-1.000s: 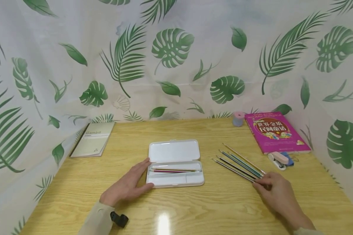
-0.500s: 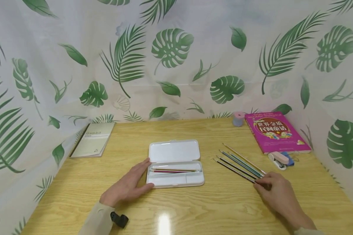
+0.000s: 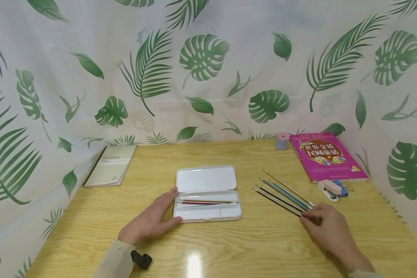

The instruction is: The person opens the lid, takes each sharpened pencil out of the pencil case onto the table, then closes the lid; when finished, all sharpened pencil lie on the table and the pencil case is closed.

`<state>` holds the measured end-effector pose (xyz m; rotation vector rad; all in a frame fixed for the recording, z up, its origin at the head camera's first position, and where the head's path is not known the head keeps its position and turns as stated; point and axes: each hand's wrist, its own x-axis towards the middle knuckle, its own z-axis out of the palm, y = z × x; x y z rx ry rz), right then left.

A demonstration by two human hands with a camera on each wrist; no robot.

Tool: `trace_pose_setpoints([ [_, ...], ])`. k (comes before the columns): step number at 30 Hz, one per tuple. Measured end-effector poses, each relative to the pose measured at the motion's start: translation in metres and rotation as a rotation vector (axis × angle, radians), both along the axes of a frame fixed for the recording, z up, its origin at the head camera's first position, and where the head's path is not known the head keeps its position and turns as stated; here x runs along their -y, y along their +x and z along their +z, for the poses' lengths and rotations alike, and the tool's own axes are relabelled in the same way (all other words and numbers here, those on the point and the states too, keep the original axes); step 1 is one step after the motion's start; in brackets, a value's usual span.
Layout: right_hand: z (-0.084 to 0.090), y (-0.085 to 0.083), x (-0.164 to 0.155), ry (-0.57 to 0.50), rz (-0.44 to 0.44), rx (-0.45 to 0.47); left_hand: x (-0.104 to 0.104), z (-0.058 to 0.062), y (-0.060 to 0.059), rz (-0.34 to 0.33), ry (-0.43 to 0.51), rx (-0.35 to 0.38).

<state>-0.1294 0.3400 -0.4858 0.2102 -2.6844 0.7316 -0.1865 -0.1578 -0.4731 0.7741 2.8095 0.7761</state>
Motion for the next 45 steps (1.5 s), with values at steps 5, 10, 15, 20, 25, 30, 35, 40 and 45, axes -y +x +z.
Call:
trace_pose_setpoints([
  [5, 0.004, -0.003, 0.004, -0.051, 0.024, -0.035, 0.001, 0.000, 0.000, 0.001, -0.006, -0.001],
  [10, 0.011, -0.012, 0.022, -0.091, 0.077, -0.010, 0.002, 0.001, 0.000, 0.004, -0.005, 0.006],
  [15, 0.018, -0.026, 0.048, -0.107, 0.167, -0.029, 0.003, -0.001, -0.001, 0.009, -0.010, 0.022],
  [20, 0.019, -0.039, 0.074, -0.106, 0.227, -0.060, 0.003, -0.002, -0.002, 0.008, -0.006, 0.032],
  [25, 0.020, -0.049, 0.096, -0.135, 0.265, -0.040, 0.002, -0.003, -0.003, -0.004, -0.010, 0.017],
  [30, 0.020, -0.057, 0.117, -0.132, 0.312, -0.012, 0.001, -0.002, -0.003, -0.002, -0.020, 0.026],
  [35, 0.019, -0.062, 0.134, -0.090, 0.388, 0.021, 0.001, -0.002, -0.003, -0.008, -0.018, 0.017],
  [40, 0.019, -0.065, 0.148, 0.024, 0.440, 0.043, 0.002, -0.003, -0.004, -0.006, -0.013, 0.021],
  [45, 0.018, -0.068, 0.157, 0.180, 0.484, -0.020, 0.002, -0.002, -0.004, 0.000, 0.002, 0.033],
])
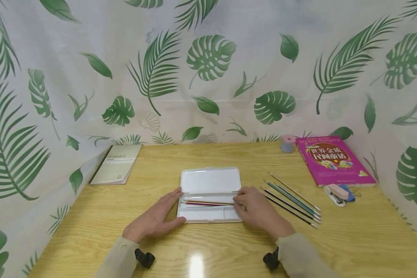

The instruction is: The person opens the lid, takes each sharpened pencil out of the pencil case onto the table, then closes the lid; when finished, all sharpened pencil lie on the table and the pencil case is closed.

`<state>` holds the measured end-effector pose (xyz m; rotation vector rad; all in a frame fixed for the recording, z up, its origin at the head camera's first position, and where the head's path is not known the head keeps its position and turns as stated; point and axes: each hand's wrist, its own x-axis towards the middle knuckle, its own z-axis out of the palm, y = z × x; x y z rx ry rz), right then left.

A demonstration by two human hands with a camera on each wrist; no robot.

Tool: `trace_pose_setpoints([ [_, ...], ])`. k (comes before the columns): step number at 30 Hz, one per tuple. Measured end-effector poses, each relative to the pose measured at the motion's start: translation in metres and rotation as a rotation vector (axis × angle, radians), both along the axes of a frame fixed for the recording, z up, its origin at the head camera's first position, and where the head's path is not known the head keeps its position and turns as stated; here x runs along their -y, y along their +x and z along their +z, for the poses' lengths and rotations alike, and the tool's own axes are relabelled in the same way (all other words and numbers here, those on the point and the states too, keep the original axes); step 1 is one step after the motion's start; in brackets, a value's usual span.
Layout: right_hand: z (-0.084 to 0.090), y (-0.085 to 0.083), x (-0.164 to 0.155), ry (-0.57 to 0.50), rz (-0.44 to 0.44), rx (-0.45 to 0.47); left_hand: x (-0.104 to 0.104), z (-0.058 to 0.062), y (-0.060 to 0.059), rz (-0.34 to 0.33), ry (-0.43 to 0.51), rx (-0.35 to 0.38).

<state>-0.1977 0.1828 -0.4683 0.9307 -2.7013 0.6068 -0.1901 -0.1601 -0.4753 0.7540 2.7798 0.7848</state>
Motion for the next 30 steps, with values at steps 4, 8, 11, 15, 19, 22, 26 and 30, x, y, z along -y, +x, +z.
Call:
trace_pose_setpoints([
  [4, 0.0005, -0.0008, 0.0036, 0.061, 0.020, -0.013, -0.0002, -0.0003, -0.0004, 0.001, -0.006, 0.000],
  [8, 0.0008, -0.0015, 0.0033, 0.060, 0.028, 0.020, -0.0003, 0.0000, -0.0004, 0.005, -0.016, 0.005],
  [11, 0.0003, -0.0029, 0.0014, 0.019, 0.034, 0.084, -0.0005, 0.0009, -0.0003, 0.011, -0.020, 0.013],
  [15, -0.0005, -0.0057, -0.0006, -0.023, 0.027, 0.196, -0.0006, 0.0020, 0.0000, 0.004, -0.015, 0.002],
  [19, -0.0006, -0.0079, -0.0014, -0.033, 0.016, 0.270, -0.0009, 0.0024, 0.0007, -0.006, -0.011, -0.013],
  [22, -0.0007, -0.0086, -0.0020, -0.044, 0.012, 0.290, -0.0009, 0.0018, 0.0003, -0.008, -0.008, -0.016],
  [26, -0.0011, -0.0086, -0.0024, -0.058, -0.005, 0.290, -0.0010, 0.0016, -0.0002, -0.009, -0.009, -0.018],
  [30, -0.0021, -0.0084, -0.0028, -0.086, -0.017, 0.260, -0.0014, 0.0021, 0.0001, -0.007, -0.013, -0.021],
])
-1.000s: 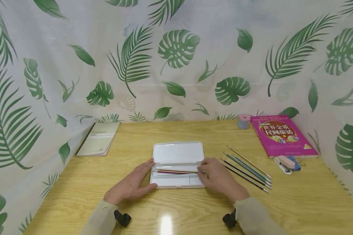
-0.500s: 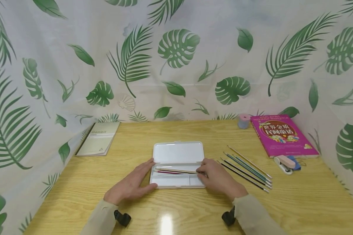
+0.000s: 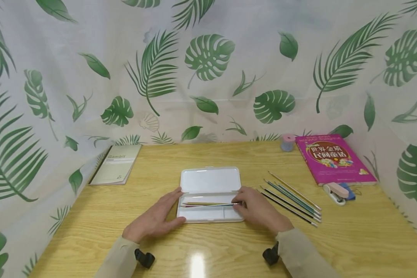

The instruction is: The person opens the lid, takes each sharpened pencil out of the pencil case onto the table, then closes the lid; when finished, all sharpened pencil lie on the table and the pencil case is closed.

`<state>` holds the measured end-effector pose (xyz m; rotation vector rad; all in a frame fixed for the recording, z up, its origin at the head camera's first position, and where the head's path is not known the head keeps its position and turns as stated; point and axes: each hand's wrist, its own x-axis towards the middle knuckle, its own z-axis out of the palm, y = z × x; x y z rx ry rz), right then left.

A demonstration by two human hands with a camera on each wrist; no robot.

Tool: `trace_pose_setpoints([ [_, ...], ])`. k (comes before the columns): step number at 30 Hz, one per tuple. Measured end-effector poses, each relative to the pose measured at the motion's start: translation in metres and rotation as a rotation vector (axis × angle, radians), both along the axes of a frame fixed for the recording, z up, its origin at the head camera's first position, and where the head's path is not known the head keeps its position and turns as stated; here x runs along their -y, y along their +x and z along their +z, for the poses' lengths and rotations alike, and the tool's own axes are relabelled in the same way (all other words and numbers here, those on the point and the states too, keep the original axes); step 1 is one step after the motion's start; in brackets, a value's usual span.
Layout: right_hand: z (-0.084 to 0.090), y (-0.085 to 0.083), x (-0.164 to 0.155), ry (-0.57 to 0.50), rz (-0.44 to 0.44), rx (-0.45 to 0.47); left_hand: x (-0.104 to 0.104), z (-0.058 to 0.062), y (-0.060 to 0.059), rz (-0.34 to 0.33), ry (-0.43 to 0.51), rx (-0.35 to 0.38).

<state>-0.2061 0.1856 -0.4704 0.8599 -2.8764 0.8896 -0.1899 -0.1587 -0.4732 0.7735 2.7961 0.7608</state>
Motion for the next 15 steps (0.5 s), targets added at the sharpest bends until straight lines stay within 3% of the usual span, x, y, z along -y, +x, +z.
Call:
trace_pose_setpoints([
  [5, -0.0010, 0.0004, -0.0016, -0.044, -0.012, -0.063, 0.0001, -0.0006, -0.0001, 0.008, -0.004, 0.004],
  [15, -0.0021, -0.0001, -0.0036, -0.061, -0.014, -0.075, 0.0006, -0.0021, -0.0015, 0.009, 0.002, 0.014],
])
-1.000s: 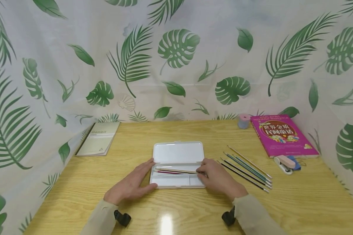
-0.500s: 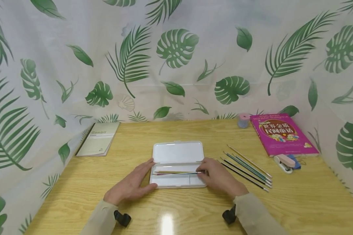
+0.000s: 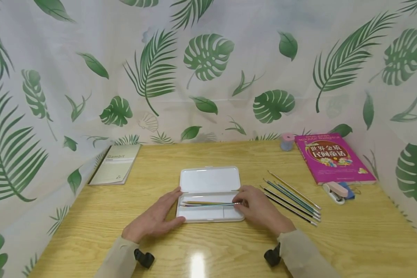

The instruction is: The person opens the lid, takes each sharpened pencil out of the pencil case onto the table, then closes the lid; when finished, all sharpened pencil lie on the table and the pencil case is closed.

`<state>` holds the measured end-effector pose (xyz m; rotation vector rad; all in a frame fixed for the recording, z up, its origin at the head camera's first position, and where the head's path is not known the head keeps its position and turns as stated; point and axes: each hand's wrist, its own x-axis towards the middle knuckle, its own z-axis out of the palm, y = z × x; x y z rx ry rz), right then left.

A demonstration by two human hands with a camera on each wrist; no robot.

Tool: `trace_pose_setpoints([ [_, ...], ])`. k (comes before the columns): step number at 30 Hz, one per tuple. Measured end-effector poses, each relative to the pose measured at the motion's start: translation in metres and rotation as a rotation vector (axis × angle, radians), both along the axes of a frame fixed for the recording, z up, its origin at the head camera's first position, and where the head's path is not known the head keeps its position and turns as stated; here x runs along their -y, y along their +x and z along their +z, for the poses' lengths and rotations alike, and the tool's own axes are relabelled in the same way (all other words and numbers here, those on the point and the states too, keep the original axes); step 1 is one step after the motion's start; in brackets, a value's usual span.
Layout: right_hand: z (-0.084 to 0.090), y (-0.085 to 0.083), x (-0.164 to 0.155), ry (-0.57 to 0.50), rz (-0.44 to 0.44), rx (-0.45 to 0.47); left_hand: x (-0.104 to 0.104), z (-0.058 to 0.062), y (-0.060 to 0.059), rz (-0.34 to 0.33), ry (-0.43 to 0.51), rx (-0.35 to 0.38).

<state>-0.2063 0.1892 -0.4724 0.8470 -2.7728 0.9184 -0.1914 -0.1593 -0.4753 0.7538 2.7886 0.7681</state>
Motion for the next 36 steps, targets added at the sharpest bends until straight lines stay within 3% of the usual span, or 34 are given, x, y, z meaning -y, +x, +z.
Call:
trace_pose_setpoints([
  [19, 0.000, 0.013, -0.031, -0.184, -0.071, -0.046, -0.001, 0.004, 0.002, 0.006, -0.008, 0.007],
  [36, 0.008, 0.046, -0.077, -0.249, -0.217, -0.040, -0.002, 0.002, 0.002, -0.012, 0.012, -0.011],
])
